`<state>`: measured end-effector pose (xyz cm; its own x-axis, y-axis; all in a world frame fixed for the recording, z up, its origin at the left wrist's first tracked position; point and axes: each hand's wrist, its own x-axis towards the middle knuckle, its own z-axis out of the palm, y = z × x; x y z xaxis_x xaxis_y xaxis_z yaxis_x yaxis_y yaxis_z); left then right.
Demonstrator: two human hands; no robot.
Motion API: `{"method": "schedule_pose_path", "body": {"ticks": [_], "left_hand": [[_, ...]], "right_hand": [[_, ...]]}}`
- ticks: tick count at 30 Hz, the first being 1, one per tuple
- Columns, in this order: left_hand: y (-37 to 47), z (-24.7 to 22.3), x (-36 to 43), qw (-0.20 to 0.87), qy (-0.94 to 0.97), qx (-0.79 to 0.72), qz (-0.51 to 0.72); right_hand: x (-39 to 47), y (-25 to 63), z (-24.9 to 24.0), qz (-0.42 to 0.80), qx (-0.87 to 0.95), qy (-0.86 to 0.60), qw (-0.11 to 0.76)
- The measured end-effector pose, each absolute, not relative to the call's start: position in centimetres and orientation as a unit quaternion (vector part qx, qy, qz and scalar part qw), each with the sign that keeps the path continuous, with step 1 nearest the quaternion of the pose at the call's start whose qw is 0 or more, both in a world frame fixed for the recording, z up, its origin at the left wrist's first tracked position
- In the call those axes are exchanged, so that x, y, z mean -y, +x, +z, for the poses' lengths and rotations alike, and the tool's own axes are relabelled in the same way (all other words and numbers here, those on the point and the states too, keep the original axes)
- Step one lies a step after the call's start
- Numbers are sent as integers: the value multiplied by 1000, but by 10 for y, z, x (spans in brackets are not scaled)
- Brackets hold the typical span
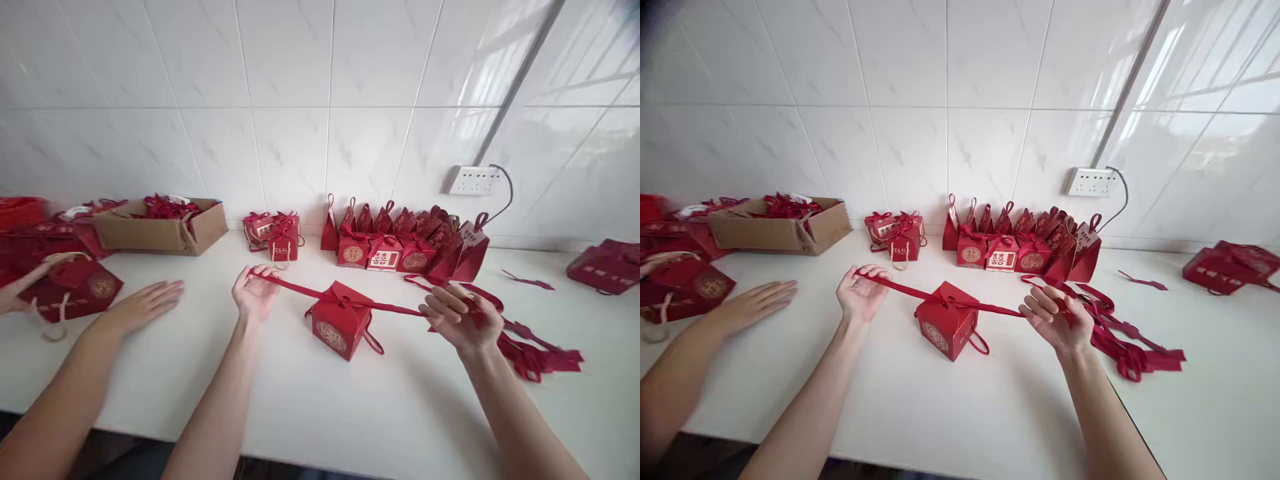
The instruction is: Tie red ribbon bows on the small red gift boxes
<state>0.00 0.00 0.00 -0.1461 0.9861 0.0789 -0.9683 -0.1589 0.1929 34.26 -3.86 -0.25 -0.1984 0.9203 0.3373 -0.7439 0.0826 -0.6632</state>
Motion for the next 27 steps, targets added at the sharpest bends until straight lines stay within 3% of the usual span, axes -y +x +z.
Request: {"method": "schedule_pose_path", "body": {"ticks": [9,16,27], "left_hand": [[1,2,1,647,98,-78,752],[2,0,7,655,79,-157,735],[-42,44,97,700,171,-200,664]], "right_hand": [[39,340,0,661,361,-184,632],[45,328,2,682,422,-284,526],[77,302,31,588,485,-364,535]]}}
